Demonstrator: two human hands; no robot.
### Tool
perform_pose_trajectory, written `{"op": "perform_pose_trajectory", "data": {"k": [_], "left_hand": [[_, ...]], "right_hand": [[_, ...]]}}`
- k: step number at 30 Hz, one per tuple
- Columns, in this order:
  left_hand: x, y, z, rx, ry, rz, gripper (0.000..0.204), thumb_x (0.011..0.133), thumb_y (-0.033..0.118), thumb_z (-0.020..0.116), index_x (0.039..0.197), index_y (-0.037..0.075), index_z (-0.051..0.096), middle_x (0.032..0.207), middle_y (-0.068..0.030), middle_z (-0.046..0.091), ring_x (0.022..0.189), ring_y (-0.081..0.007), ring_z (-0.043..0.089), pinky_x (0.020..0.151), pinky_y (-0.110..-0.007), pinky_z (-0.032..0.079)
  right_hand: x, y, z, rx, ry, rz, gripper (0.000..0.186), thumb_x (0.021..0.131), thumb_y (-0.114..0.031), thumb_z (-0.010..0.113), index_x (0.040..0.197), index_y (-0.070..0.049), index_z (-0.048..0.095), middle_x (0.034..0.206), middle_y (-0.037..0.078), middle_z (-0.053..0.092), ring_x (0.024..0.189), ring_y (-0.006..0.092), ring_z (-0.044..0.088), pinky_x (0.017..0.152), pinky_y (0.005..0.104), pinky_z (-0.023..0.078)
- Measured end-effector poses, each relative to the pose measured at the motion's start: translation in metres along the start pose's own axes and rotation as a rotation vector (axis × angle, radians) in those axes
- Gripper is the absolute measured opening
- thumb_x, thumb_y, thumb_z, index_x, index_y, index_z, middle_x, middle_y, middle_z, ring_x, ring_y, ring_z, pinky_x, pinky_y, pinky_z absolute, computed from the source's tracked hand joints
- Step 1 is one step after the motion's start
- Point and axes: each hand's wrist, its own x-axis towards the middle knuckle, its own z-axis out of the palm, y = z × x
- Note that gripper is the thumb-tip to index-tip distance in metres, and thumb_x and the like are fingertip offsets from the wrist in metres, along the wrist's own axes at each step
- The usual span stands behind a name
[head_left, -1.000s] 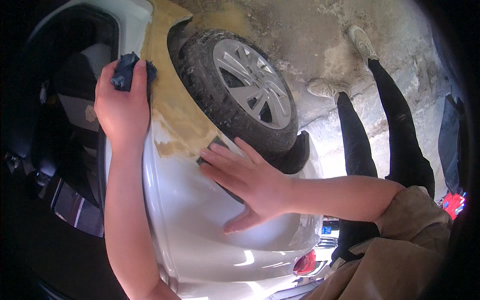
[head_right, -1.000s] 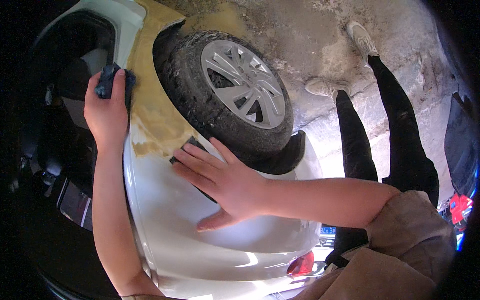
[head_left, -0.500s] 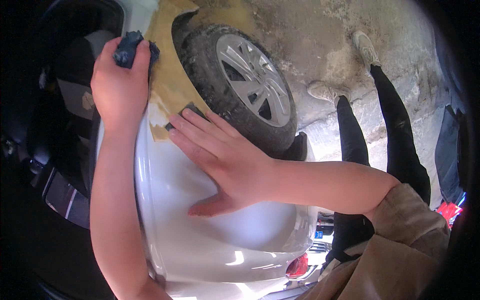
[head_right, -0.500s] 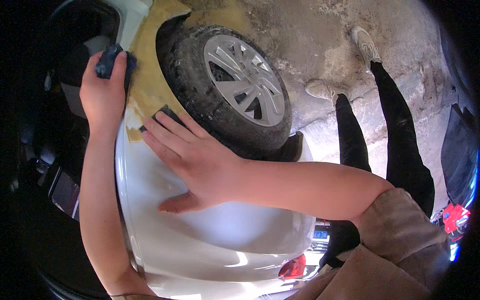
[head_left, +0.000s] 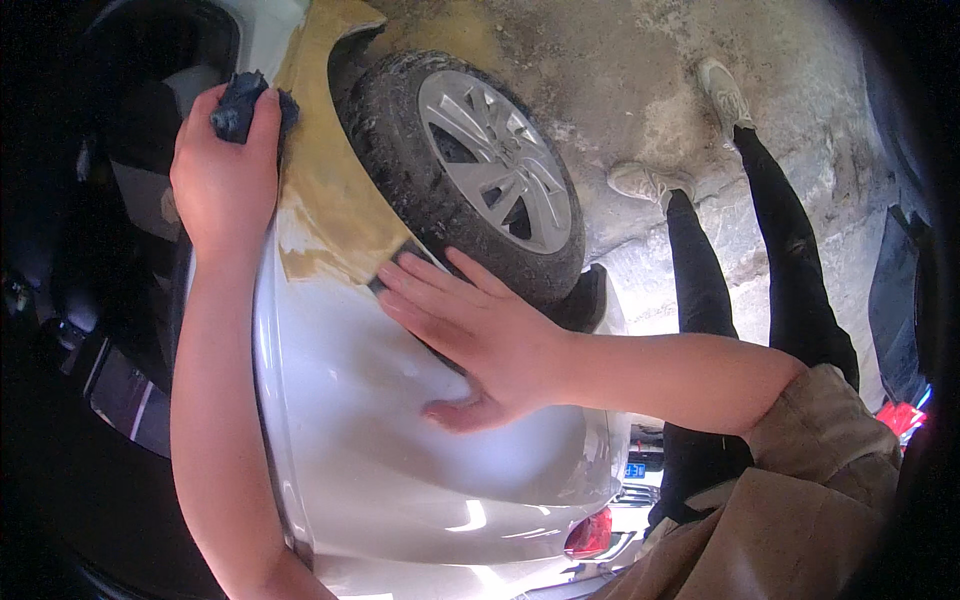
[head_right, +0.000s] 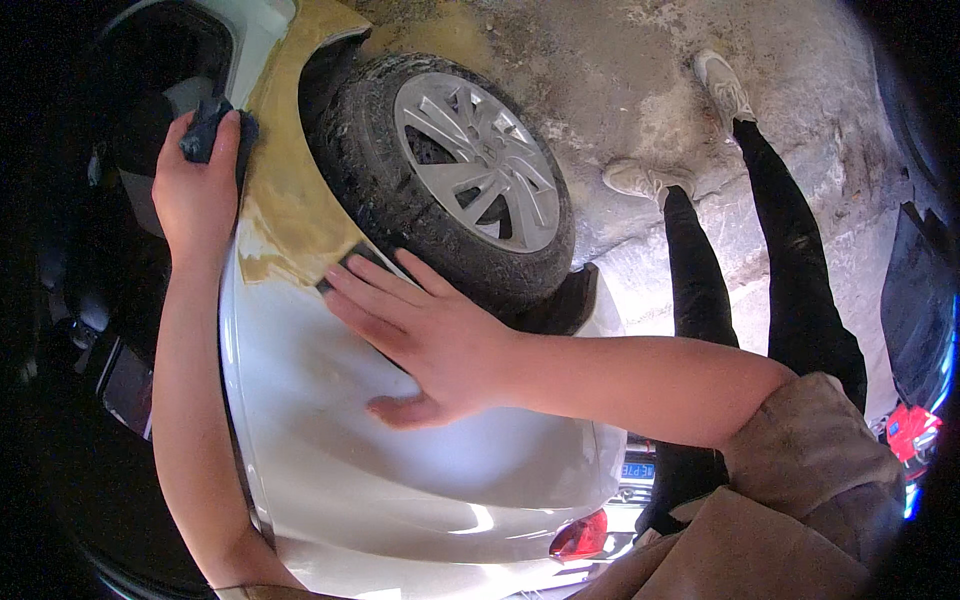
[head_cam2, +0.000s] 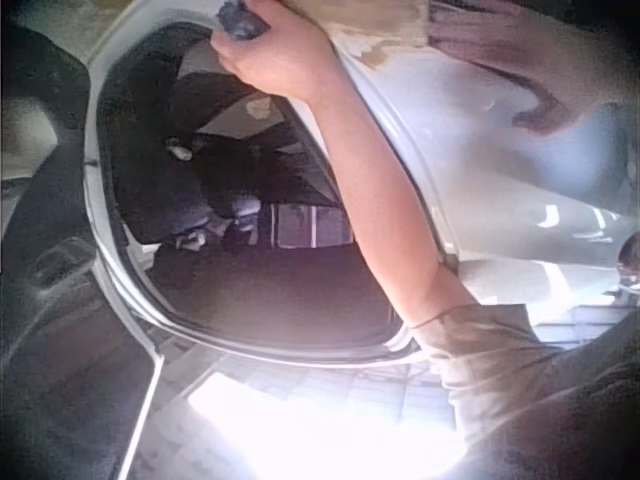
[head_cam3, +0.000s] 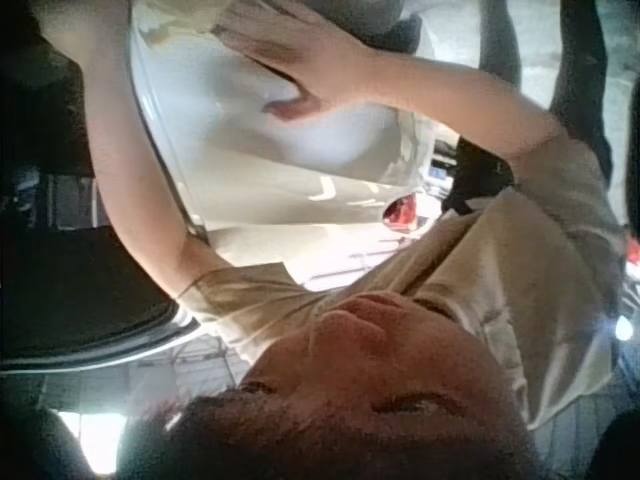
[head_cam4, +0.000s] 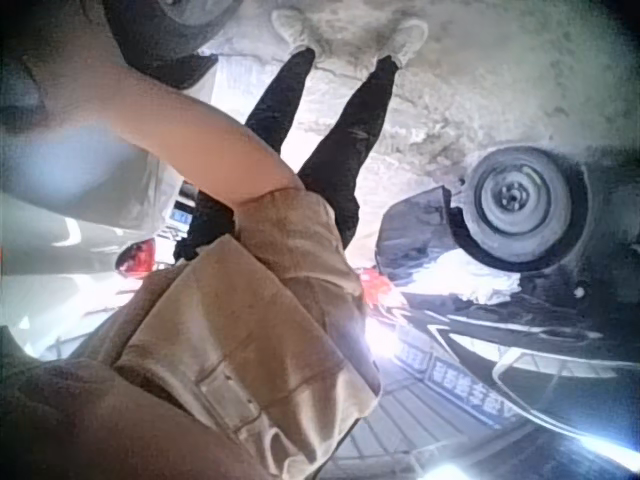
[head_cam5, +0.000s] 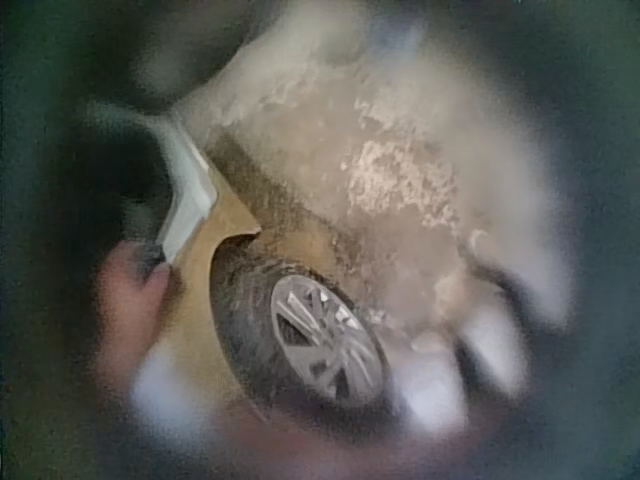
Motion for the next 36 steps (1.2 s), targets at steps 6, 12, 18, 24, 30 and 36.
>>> {"op": "perform_pose_trajectory", "data": {"k": [6,12,18,24,30,36], "left_hand": [[-0.001,0.004,-0.001,0.031,-0.008,-0.005,0.046,0.093,0.043,0.075,0.123,0.009,0.072,0.115,-0.0171,0.073,0.102,-0.0352,0.073,0.089,-0.043,0.057],[-0.002,0.004,0.000,0.022,0.022,0.037,0.045,0.092,0.043,0.075,0.122,0.010,0.072,0.115,-0.0173,0.073,0.101,-0.0356,0.073,0.088,-0.043,0.057],[-0.001,0.004,0.000,-0.024,-0.007,0.037,0.044,0.092,0.043,0.076,0.122,0.010,0.072,0.113,-0.0163,0.073,0.100,-0.0352,0.073,0.087,-0.043,0.058],[-0.002,0.008,-0.002,-0.067,-0.011,0.056,0.046,0.091,0.043,0.076,0.123,0.009,0.072,0.112,-0.0169,0.073,0.104,-0.0363,0.072,0.090,-0.043,0.057],[0.007,-0.001,0.005,-0.097,0.012,-0.087,0.050,0.092,0.046,0.074,0.125,0.008,0.071,0.114,-0.0203,0.074,0.106,-0.0394,0.072,0.093,-0.044,0.056],[0.013,-0.010,0.009,-0.286,-0.014,-0.265,0.065,0.091,0.053,0.073,0.132,0.003,0.067,0.111,-0.0198,0.076,0.106,-0.0341,0.073,0.095,-0.040,0.055]], "right_hand": [[0.015,0.003,-0.001,0.052,0.166,-0.109,0.110,0.079,-0.050,0.076,0.161,0.004,0.026,0.168,0.026,0.027,0.157,0.0434,0.024,0.125,0.0618,0.018],[-0.005,0.001,0.002,-0.007,-0.065,-0.001,0.112,0.079,-0.051,0.077,0.161,0.004,0.023,0.167,0.028,0.025,0.156,0.0445,0.025,0.125,0.0624,0.016],[0.020,-0.001,-0.002,0.036,0.089,-0.063,0.107,0.085,-0.054,0.069,0.158,0.012,0.026,0.167,0.030,0.023,0.158,0.0438,0.020,0.126,0.0608,0.014],[-0.001,-0.002,0.015,0.072,0.042,-0.091,0.114,0.084,-0.063,0.071,0.156,0.014,0.027,0.166,0.034,0.021,0.157,0.0483,0.018,0.127,0.0595,0.012],[0.067,-0.006,0.011,0.096,0.193,-0.146,0.131,0.076,-0.071,0.076,0.161,0.011,0.018,0.168,0.034,0.014,0.157,0.0526,0.013,0.127,0.0619,0.007],[0.032,-0.016,0.013,0.123,0.001,-0.170,0.128,0.075,-0.070,0.077,0.161,0.008,0.023,0.168,0.033,0.019,0.158,0.0495,0.014,0.126,0.0621,0.011]]}}
